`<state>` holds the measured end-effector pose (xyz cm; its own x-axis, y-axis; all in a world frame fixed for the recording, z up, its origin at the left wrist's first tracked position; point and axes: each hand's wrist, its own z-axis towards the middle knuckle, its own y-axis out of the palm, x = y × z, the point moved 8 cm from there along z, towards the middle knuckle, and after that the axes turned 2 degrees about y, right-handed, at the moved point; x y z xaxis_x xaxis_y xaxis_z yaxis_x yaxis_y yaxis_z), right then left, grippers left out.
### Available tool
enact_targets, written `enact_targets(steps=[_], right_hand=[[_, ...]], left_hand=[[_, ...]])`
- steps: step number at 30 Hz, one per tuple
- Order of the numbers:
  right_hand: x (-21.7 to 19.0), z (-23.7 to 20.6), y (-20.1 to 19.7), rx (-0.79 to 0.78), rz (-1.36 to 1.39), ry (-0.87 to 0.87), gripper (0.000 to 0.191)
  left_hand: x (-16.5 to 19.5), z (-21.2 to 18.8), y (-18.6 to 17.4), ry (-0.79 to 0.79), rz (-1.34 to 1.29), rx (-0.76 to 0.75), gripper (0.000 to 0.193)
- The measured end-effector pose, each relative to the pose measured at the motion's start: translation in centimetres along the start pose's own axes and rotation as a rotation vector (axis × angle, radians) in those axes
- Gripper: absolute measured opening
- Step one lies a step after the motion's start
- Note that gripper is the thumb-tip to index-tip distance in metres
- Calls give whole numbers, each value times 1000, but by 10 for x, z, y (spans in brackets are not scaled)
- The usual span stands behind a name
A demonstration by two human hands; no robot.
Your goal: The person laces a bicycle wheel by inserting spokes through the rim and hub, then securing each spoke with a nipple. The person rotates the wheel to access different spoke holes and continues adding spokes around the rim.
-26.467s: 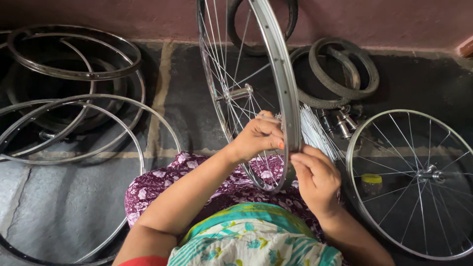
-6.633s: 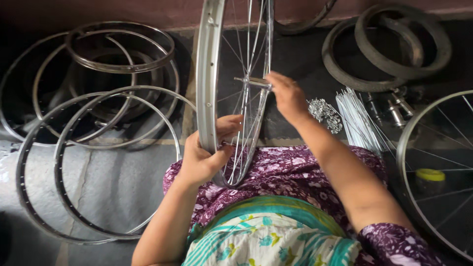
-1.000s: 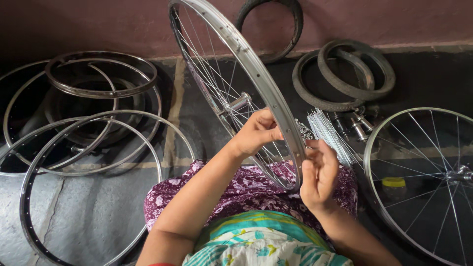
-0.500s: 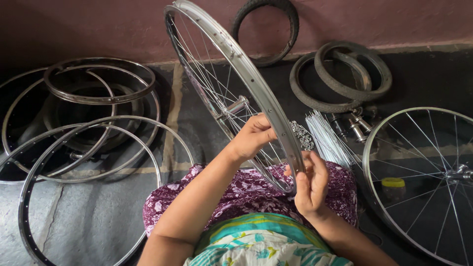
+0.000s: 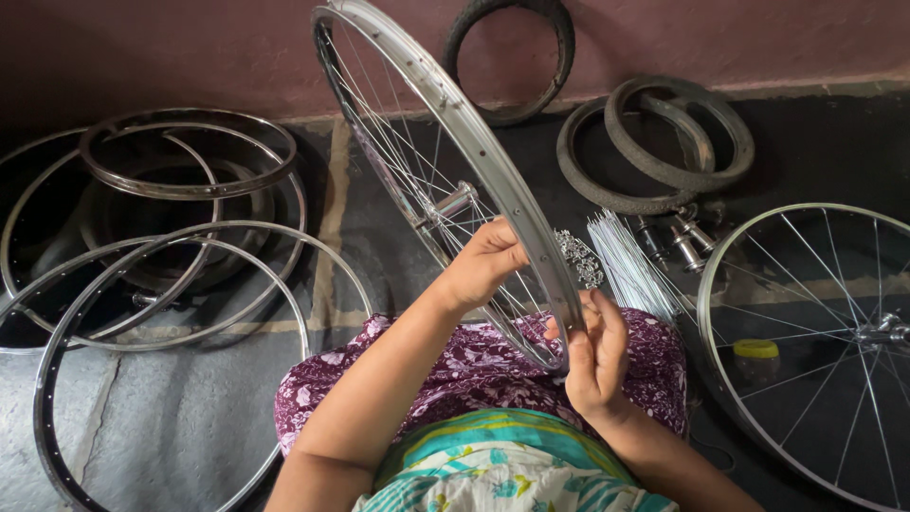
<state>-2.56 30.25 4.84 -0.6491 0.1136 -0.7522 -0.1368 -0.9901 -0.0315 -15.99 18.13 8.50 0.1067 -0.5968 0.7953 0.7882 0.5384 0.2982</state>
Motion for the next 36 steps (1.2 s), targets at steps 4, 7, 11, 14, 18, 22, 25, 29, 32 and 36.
enact_targets(steps=[4,7,11,14,18,22,25,29,32,36], right_hand=[[1,0,-1,11,9,3,48],[7,-1,-4,28,7,70,43],[13,-7,-5,55,20,121,38],[16,-9,-4,45,-1,123,38],[20,-11,-3,50,13,121,39],[23,-12,-2,41,38,132,39],[25,-13,-2,47,55,136,39],[23,-15,-1,49,49,122,39],[24,-15,-2,71,55,142,38],[23,-15,-1,72,75,134,38]], left_hand=[[-12,-1,-3,-95,-77,11,26],[-14,-1,-8,-114,-104,44,20],[-9,0,-8,-102,-75,58,17],[2,1,-4,-30,27,73,17],[27,3,10,111,154,1,23],[25,4,13,-78,-10,69,29],[30,4,18,-90,-17,64,31],[35,0,17,-23,-37,129,29],[30,-5,13,-36,-80,151,28],[33,-7,8,90,168,140,21]])
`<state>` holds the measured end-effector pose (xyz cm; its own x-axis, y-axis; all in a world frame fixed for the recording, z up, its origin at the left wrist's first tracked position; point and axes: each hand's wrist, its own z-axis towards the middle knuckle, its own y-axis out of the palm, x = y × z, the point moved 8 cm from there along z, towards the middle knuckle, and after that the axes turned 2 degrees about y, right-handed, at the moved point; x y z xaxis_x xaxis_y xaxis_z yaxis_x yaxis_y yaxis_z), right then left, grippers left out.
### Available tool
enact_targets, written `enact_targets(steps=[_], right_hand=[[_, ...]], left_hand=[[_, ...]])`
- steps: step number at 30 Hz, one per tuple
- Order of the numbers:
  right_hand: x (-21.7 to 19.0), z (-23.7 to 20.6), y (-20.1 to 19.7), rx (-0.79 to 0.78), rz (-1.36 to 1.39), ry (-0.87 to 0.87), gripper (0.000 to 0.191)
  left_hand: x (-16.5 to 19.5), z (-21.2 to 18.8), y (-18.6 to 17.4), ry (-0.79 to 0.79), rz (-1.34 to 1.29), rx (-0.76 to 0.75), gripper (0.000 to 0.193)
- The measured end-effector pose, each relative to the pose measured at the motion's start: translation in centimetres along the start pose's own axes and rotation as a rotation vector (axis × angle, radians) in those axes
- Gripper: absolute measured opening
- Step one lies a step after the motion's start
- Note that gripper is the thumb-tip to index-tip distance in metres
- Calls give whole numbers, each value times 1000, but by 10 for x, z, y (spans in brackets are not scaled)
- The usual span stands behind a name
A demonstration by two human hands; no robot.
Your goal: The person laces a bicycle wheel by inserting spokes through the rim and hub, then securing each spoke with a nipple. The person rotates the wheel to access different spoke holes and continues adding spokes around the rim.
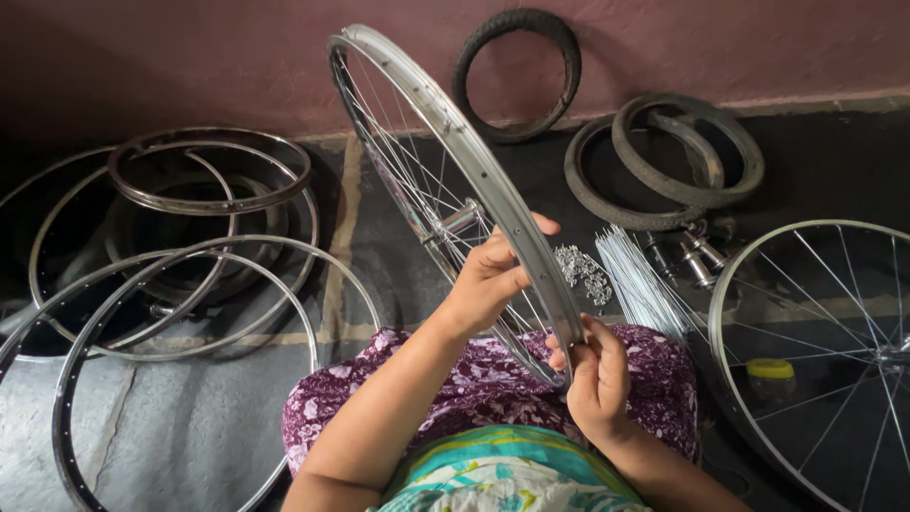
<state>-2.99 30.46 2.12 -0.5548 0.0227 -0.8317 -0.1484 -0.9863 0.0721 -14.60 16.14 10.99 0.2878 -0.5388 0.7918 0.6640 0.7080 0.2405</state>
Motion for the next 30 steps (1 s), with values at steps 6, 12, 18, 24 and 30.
enact_targets(steps=[6,12,18,24,30], right_hand=[[-2,-2,0,-5,-44,9,37],[1,-2,1,1,-29,22,37],[10,-6,-4,22,-61,56,40],[12,-11,0,-1,-48,38,38],[10,-5,2,-14,-39,46,39]], left_hand=[[4,-2,1,80,208,13,22],[5,2,7,-157,-1,-39,24],[50,-12,-12,-260,739,320,27],[206,31,-21,613,1624,136,39],[212,72,-30,428,1797,-282,24]])
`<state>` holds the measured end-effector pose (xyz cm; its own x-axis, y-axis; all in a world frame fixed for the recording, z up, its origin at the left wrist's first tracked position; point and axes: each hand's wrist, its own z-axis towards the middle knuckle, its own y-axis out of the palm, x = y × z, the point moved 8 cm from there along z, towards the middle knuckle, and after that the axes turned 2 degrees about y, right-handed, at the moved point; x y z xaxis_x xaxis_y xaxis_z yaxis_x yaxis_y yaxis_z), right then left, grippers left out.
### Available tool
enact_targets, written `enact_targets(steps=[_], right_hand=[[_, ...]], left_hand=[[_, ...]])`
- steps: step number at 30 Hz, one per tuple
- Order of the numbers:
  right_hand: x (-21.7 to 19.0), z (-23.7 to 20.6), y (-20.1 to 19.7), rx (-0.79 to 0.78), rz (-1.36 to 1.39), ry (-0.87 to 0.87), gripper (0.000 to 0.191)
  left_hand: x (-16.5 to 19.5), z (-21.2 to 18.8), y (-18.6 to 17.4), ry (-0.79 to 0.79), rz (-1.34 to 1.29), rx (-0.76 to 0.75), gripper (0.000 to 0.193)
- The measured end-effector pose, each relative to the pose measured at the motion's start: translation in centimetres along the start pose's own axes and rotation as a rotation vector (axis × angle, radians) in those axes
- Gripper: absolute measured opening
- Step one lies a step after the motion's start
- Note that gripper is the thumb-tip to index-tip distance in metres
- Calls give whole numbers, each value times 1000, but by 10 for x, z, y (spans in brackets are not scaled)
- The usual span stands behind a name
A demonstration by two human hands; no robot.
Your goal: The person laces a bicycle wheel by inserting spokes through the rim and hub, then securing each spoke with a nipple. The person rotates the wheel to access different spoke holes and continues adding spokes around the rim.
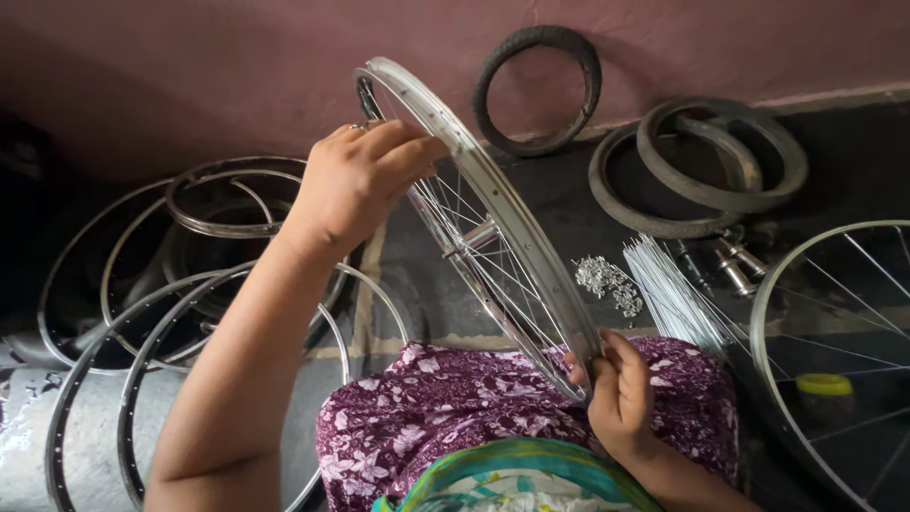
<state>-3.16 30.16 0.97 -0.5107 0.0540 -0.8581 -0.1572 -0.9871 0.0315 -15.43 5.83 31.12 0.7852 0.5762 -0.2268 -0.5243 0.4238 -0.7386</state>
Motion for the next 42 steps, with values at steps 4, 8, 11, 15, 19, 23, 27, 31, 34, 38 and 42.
enact_targets(steps=[4,8,11,15,19,23,27,31,34,38,42], right_hand=[[1,-1,1,-21,48,20,41],[5,-3,2,-31,74,32,41],[4,-4,4,-61,121,12,43],[3,-3,3,-61,101,-11,42],[1,-3,3,-47,92,-13,41],[-2,-2,4,-51,113,-8,41],[-4,-1,3,-43,90,2,39],[-4,0,3,-48,97,3,39],[-5,-1,5,-52,78,-8,39],[-6,0,5,-55,78,-10,39],[-7,1,5,-65,69,-11,40]], left_hand=[[0,6,1,96,-1,28,33],[0,12,3,183,2,36,31],[3,15,7,208,54,-45,28],[8,22,5,241,69,-95,18],[7,28,8,230,159,-146,22],[6,31,12,212,172,-182,23],[3,31,19,200,153,-210,24],[0,29,18,184,138,-174,28],[-3,25,15,163,99,-164,30],[-4,26,12,136,20,-133,26],[-6,27,9,138,-33,-110,28]])
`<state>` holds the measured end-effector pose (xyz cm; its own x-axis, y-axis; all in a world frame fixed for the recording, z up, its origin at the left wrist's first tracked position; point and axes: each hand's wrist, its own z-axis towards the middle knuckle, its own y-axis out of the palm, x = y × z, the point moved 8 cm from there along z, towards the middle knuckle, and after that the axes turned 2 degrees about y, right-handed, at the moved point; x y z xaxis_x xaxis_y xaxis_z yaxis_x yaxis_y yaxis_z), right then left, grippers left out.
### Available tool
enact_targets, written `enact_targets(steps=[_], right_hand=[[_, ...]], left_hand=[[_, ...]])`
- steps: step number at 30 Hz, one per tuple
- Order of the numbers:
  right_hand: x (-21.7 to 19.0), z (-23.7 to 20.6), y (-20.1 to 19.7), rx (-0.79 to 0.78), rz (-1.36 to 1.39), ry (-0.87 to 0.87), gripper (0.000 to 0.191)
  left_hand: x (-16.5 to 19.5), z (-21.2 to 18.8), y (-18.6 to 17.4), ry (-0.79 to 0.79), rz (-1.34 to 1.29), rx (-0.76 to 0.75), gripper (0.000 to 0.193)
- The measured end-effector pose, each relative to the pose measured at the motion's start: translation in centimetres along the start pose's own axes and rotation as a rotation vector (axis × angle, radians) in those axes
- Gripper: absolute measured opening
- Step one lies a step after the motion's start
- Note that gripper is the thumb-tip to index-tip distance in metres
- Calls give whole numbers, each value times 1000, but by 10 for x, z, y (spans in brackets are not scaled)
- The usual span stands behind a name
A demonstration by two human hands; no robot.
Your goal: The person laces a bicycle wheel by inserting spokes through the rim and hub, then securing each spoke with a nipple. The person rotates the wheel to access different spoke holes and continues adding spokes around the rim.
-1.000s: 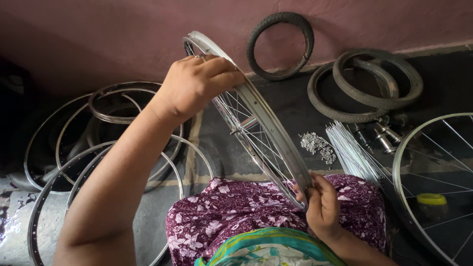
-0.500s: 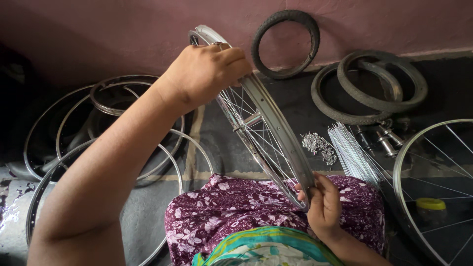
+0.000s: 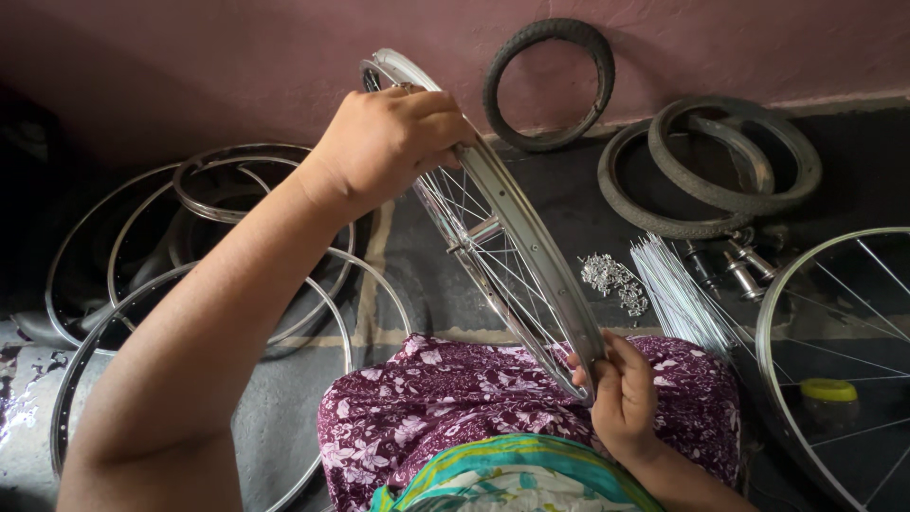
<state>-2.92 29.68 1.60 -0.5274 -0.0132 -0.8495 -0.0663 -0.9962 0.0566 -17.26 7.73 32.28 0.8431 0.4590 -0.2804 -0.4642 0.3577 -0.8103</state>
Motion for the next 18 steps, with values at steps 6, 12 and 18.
enact_targets(steps=[6,12,18], right_hand=[[5,1,-2,19,-25,53,39],[9,4,12,-16,86,58,39],[-8,4,89,-402,145,-13,49]], left_hand=[[1,-6,3,22,-26,56,18],[-1,-37,18,-305,-163,176,32],[11,-72,56,-539,-401,320,102]])
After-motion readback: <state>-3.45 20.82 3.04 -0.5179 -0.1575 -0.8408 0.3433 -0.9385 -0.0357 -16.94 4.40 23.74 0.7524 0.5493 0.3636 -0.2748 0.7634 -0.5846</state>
